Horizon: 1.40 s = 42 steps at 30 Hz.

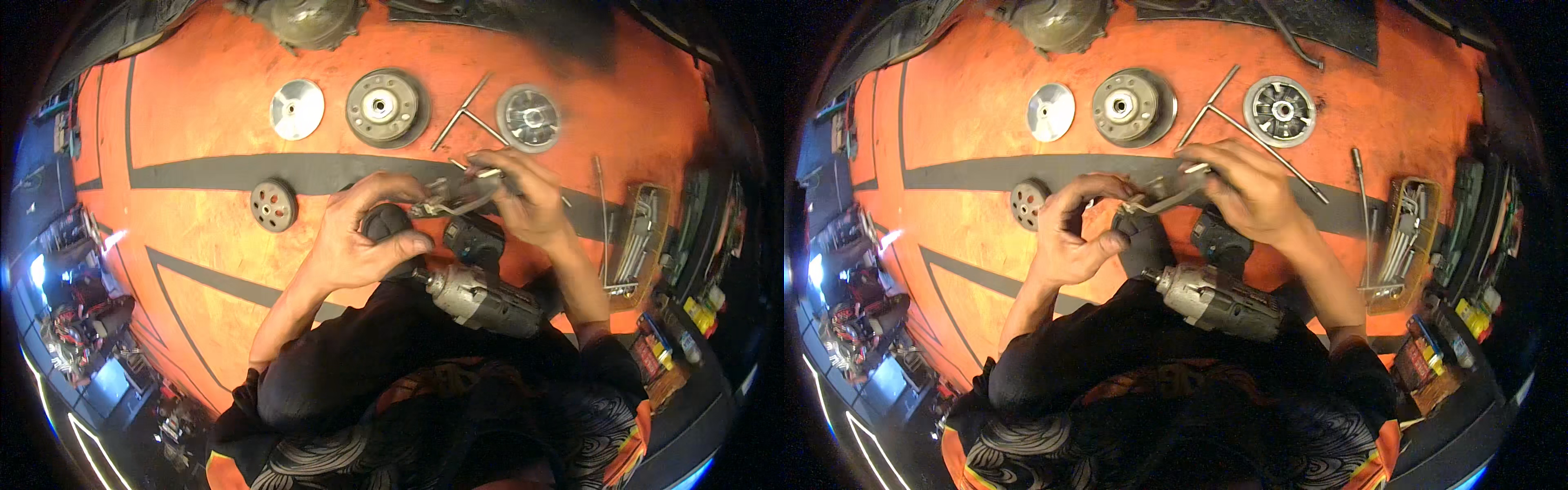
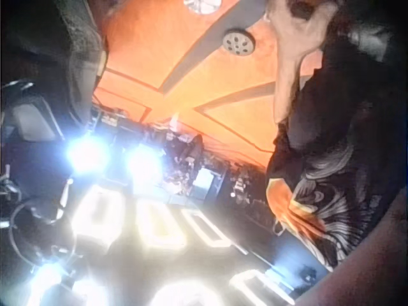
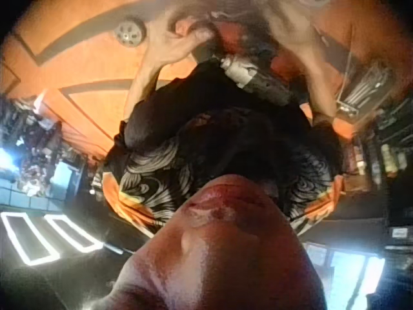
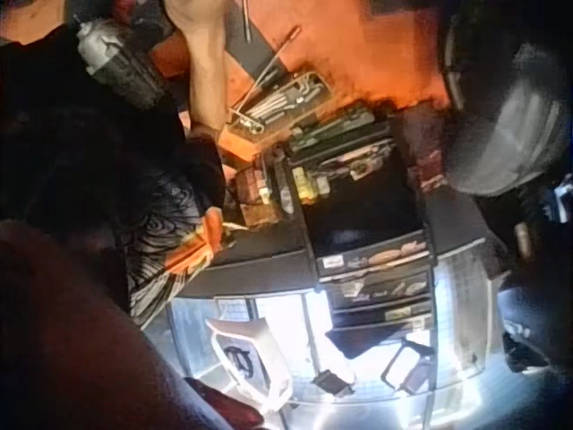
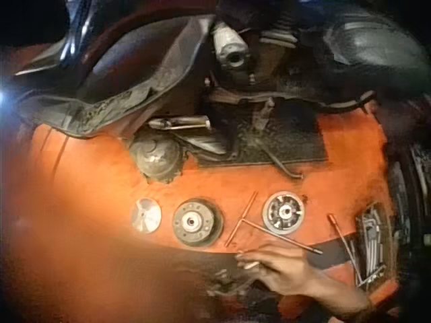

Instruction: The person uses an impact wrench to remove bolts from the motorcycle engine, then removes the clutch bell, drive belt, and pulley components by hand, finally using a screwdriver to remove screws from the air filter housing.

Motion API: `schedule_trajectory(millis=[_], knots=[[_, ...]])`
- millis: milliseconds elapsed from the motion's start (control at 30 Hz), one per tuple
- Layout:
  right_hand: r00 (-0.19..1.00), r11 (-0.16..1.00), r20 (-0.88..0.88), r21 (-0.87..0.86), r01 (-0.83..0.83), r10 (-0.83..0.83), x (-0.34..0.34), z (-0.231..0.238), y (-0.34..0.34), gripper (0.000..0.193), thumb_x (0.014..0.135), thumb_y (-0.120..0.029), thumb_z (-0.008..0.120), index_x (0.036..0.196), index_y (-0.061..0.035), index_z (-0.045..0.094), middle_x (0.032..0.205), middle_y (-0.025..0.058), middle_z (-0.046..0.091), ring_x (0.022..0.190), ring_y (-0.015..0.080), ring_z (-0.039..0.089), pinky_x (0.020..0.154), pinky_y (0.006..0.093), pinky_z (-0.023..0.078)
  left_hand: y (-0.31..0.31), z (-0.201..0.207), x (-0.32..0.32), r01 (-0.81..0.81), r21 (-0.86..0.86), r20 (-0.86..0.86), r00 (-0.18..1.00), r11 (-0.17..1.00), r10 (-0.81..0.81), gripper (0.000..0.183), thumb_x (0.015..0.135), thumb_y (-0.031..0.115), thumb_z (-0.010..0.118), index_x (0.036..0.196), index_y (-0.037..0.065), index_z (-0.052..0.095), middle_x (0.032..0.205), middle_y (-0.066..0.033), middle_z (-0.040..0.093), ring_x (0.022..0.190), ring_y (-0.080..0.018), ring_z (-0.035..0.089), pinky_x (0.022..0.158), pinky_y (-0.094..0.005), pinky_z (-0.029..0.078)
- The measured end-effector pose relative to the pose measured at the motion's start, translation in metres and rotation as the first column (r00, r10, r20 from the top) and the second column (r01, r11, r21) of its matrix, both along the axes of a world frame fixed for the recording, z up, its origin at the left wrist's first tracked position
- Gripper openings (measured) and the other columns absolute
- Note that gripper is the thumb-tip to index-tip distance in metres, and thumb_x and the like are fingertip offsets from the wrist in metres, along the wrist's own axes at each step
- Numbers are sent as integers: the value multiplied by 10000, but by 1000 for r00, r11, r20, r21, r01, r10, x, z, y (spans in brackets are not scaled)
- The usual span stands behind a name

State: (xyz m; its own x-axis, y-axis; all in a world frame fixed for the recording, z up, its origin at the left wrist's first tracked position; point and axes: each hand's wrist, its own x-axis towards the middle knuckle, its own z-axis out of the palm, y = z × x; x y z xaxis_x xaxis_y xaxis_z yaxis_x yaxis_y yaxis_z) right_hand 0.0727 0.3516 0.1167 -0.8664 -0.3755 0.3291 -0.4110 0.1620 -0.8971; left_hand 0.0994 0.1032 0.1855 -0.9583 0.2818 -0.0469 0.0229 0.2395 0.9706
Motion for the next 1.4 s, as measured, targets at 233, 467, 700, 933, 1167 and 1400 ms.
schedule_trajectory(millis=[233, 467, 700, 933, 1167, 1400], knots=[[950, 1000, 311, -21, -20, 25, 12, -17, -19, 332, 912, -97, 712, 1223, -2, 646, 994, 143, 705, 869, 236, 723, 731, 356, 582, -16, -23, 4, -243, -132, 195, 944, 961, 266, 231, 928, 94, 727, 1110, -21, 643, 965, -78, 700, 895, -125, 650, 796, -300, 534], [992, 908, 88, 416, 44, -89, -4, -60, 23, 241, 917, -171, 685, 1118, -37, 674, 987, 138, 691, 879, 309, 700, 759, 418, 565, -91, -59, -16, -710, 10, 214, 690, 704, 692, 348, 1032, 291, 600, 1169, -28, 623, 993, -86, 685, 827, -114, 626, 686, -265, 507], [888, 549, -65, 765, 337, -454, -30, -107, 88, 308, 908, -240, 687, 1144, -47, 645, 1054, 141, 653, 995, 363, 654, 819, 477, 548, -212, -161, -2, -943, 24, 596, 279, 331, 753, 425, 1089, 343, 411, 1329, 27, 561, 1194, -110, 670, 943, -179, 656, 687, -342, 525], [875, 538, -27, 779, 322, -484, -31, -125, 96, 465, 874, -298, 749, 1269, -75, 644, 1151, 116, 645, 1074, 326, 640, 863, 455, 541, -295, -235, -4, -965, -27, 627, 187, 261, 756, 433, 1090, 268, 284, 1361, 33, 527, 1309, -176, 602, 1184, -346, 594, 991, -537, 521], [866, 525, -50, 777, 347, -498, -37, -128, 85, 354, 927, -286, 695, 1178, -48, 620, 1101, 168, 642, 1015, 376, 640, 829, 479, 520, -309, -246, -15, -943, -213, 523, 112, 257, 845, 434, 1094, 298, 338, 1334, 11, 557, 1236, -160, 644, 1103, -328, 638, 893, -503, 554], [825, 651, -37, 595, 471, -564, -35, -106, 79, 309, 942, -268, 692, 1120, -24, 625, 1049, 167, 634, 931, 356, 665, 770, 451, 531, -297, -231, -24, -796, -539, 213, 188, 276, 959, 570, 887, 347, 703, 1271, -62, 602, 1132, -193, 639, 943, -292, 611, 823, -437, 526]])
